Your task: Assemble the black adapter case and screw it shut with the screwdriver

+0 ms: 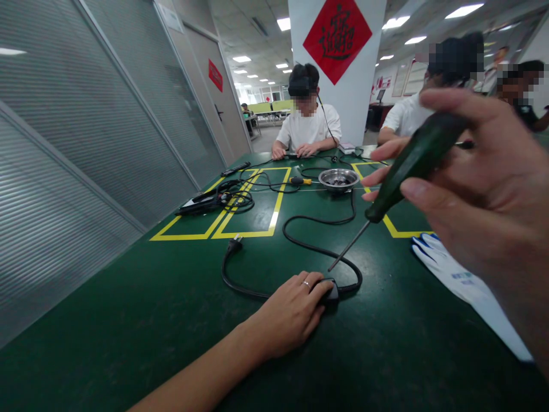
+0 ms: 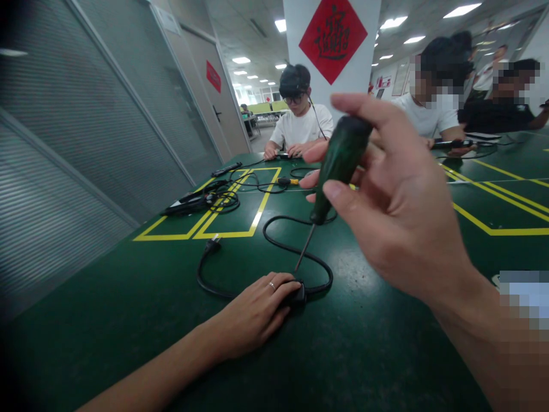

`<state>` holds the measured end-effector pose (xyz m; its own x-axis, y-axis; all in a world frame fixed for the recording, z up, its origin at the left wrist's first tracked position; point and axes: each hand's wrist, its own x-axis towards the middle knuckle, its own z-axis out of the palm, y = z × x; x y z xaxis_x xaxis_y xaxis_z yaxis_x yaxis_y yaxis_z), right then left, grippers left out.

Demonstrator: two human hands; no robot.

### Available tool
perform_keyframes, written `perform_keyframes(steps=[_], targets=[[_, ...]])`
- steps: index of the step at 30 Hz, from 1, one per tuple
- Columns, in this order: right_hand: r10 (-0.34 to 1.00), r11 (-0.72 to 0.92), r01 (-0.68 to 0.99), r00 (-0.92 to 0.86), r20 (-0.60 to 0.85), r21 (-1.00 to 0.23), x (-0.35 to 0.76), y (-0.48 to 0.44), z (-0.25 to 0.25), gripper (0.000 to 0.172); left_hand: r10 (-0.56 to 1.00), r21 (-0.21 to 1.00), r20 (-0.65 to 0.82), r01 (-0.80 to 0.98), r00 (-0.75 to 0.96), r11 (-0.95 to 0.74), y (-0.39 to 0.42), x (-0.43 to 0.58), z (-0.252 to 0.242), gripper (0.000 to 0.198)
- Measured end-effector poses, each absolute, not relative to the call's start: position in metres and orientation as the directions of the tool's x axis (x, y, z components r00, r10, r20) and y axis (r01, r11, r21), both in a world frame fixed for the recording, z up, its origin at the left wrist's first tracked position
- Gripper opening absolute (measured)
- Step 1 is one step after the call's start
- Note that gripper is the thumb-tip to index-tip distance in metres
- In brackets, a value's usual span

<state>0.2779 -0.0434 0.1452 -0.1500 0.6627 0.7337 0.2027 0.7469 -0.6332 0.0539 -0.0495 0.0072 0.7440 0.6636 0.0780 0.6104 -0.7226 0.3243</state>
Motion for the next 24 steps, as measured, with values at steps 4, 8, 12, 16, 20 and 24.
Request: perform_keyframes(steps=[4, 8, 12, 16, 20, 24], targets=[[0.657, 0.723, 0.301, -0.026, 0.753, -0.621, 0.277, -0.055, 0.16, 0.053, 0.695, 0.431, 0.102, 0.598, 0.712, -0.676, -0.042, 0.04, 0.013, 0.058], [0.611, 0.763, 0.301, -0.044, 0.791, -0.572, 0.265, -0.058, 0.15, 0.055, 0.679, 0.468, 0.092, 0.571, 0.728, -0.675, -0.028, 0.024, 0.016, 0.046], [0.641, 0.765, 0.145, -0.085, 0.763, -0.627, 0.247, -0.055, 0.13, 0.056, 0.681, 0.533, 0.094, 0.541, 0.726, -0.651, -0.022, 0.019, 0.013, 0.042], [0.664, 0.747, 0.098, -0.15, 0.732, -0.658, 0.235, -0.056, 0.117, 0.056, 0.686, 0.562, 0.105, 0.526, 0.72, -0.638, -0.022, 0.02, 0.01, 0.045], [0.656, 0.753, 0.082, -0.174, 0.735, -0.653, 0.233, -0.057, 0.114, 0.057, 0.687, 0.568, 0.109, 0.523, 0.718, -0.636, -0.022, 0.019, 0.008, 0.044], [0.667, 0.744, 0.089, -0.168, 0.726, -0.663, 0.235, -0.056, 0.115, 0.057, 0.688, 0.574, 0.106, 0.521, 0.717, -0.632, -0.021, 0.019, 0.009, 0.042]])
